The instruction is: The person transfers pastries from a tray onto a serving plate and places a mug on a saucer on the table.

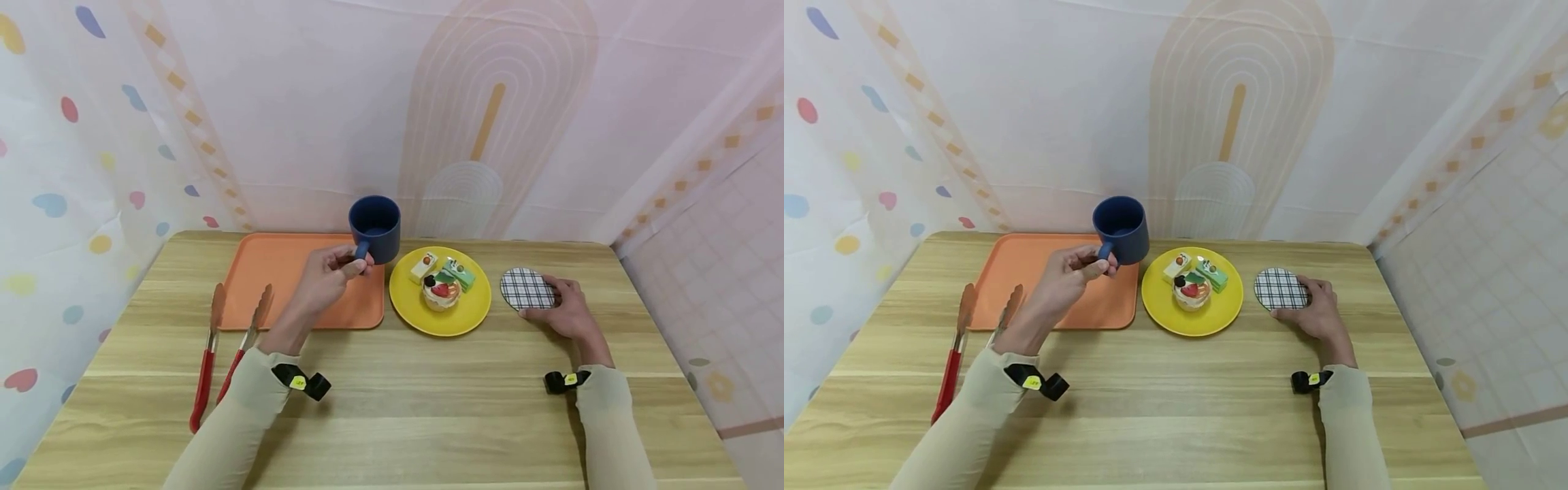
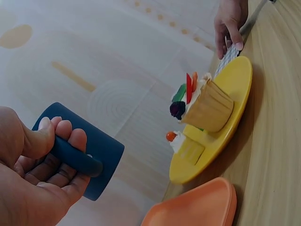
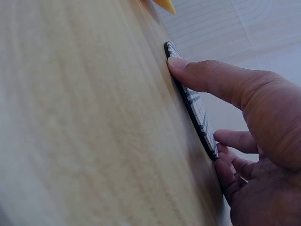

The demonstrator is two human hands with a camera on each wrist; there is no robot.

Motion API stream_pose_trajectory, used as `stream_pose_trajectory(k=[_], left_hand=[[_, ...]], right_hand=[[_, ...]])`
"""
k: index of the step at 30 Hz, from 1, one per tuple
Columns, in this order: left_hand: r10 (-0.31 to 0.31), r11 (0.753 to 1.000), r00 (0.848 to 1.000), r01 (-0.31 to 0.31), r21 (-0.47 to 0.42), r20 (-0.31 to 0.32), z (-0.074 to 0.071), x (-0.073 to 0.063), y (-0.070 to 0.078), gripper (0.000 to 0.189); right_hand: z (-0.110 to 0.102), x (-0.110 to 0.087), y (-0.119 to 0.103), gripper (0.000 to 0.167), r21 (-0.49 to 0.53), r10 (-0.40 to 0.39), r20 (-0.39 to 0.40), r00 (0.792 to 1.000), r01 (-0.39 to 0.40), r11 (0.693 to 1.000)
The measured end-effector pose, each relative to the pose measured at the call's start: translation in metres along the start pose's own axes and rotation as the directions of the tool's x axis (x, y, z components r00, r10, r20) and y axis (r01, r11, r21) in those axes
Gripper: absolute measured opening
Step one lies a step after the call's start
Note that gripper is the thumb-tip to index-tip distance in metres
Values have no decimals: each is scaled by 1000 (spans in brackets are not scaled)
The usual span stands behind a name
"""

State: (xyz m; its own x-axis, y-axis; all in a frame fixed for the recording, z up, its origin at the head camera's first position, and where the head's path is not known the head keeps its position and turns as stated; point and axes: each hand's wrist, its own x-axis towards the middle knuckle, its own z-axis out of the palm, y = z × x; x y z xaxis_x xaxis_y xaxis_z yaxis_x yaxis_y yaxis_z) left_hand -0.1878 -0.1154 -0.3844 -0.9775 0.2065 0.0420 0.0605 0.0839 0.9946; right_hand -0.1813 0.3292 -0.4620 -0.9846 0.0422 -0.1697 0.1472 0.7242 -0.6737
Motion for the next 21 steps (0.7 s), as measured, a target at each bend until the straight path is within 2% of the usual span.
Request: stream_pose_trajectory(k=[5, 12, 21], left_hand=[[3, 1000, 1000, -3, -18, 14, 8, 3, 1, 16], [-22, 999, 999, 23, -25, 25, 18, 7, 2, 16], [-13, 1000, 999, 15, -25, 46, 31, 11, 1, 16]], right_hand=[[-1, -1, 0, 100, -1, -1, -1, 1000, 1, 1000], [0, -1, 0, 100, -6, 4, -1, 1000, -4, 1000], [-1, -1, -1, 100, 0, 8, 4, 1000, -8, 1000]])
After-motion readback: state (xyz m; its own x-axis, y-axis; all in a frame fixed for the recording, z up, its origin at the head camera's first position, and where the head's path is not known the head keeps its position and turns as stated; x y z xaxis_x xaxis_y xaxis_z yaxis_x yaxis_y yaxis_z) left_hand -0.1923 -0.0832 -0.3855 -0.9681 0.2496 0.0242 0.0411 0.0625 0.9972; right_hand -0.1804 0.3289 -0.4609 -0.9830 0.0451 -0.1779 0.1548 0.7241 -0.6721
